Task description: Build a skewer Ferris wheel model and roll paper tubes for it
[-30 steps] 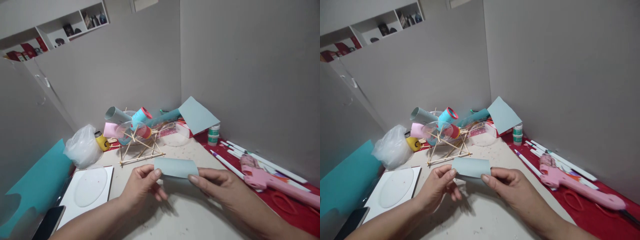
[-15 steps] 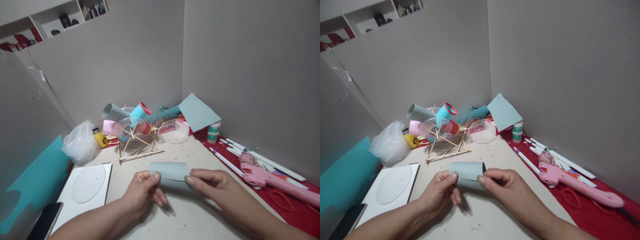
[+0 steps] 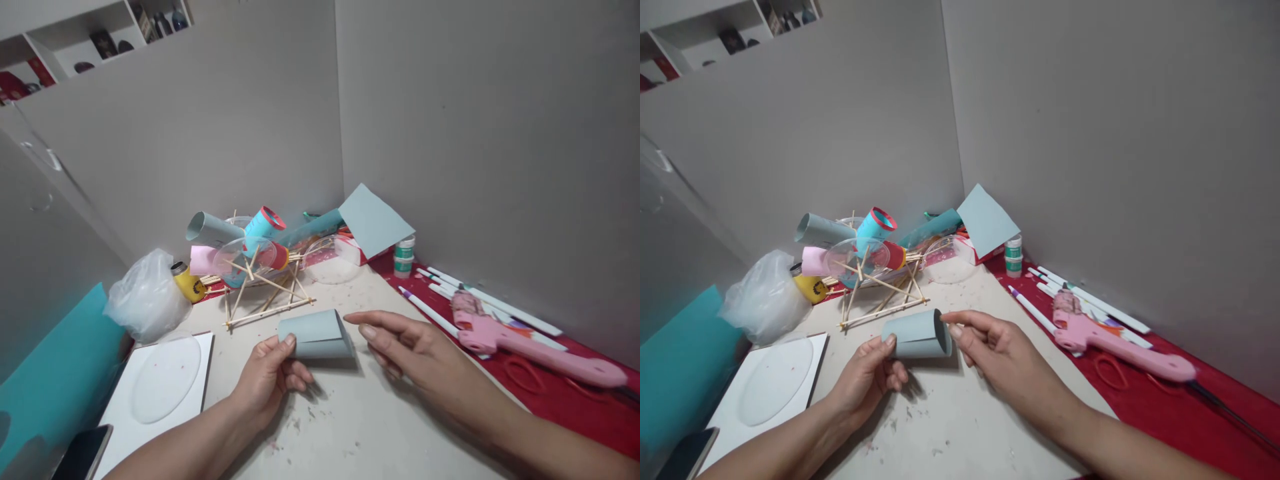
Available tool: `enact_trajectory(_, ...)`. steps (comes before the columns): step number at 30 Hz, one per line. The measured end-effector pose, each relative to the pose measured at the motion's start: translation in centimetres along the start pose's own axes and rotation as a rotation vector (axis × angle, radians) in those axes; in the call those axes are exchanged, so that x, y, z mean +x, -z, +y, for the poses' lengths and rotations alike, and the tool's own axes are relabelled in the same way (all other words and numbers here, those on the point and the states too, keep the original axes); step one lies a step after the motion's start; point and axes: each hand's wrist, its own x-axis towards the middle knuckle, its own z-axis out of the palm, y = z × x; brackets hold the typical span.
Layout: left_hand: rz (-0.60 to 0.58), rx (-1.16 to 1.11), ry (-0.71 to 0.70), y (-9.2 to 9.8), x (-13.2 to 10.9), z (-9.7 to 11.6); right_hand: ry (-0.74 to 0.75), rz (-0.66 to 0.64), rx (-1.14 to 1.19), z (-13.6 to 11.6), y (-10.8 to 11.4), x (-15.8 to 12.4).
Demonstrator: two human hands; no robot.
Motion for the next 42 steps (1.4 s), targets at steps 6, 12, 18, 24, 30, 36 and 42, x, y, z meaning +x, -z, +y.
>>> enact_trajectory(6,0.084,-0.076,-0.080,0.1,0.1,1.4,0.014,-0.041,-0.003,0.6,0.2,0.1)
enact_trajectory(12,0.030,-0.007,-0.057,-0.4,-0.5,1.0,-0.040,-0.082,-0.015,0.5,0.0,-0.1)
enact_trajectory(18,-0.054,0.087,-0.072,-0.9,-0.9,-0.3,0.017,-0.174,-0.041,0.5,-0.2,-0.1)
enact_trajectory(24,-0.120,0.134,-0.093,-0.8,-1.1,-1.0,0.033,-0.208,-0.065,0.6,-0.1,0.1)
enact_trajectory(30,-0.174,0.170,-0.137,-0.6,-1.2,-1.3,-0.011,-0.284,-0.052,1.3,0.1,0.4)
enact_trajectory(36,-0.189,0.165,-0.123,-0.7,-1.4,-1.4,-0.001,-0.353,0.025,1.5,0.1,0.4)
enact_trajectory(42,-0.223,0.121,-0.069,-0.7,-1.2,-1.3,0.047,-0.319,0.020,1.4,0.0,0.2)
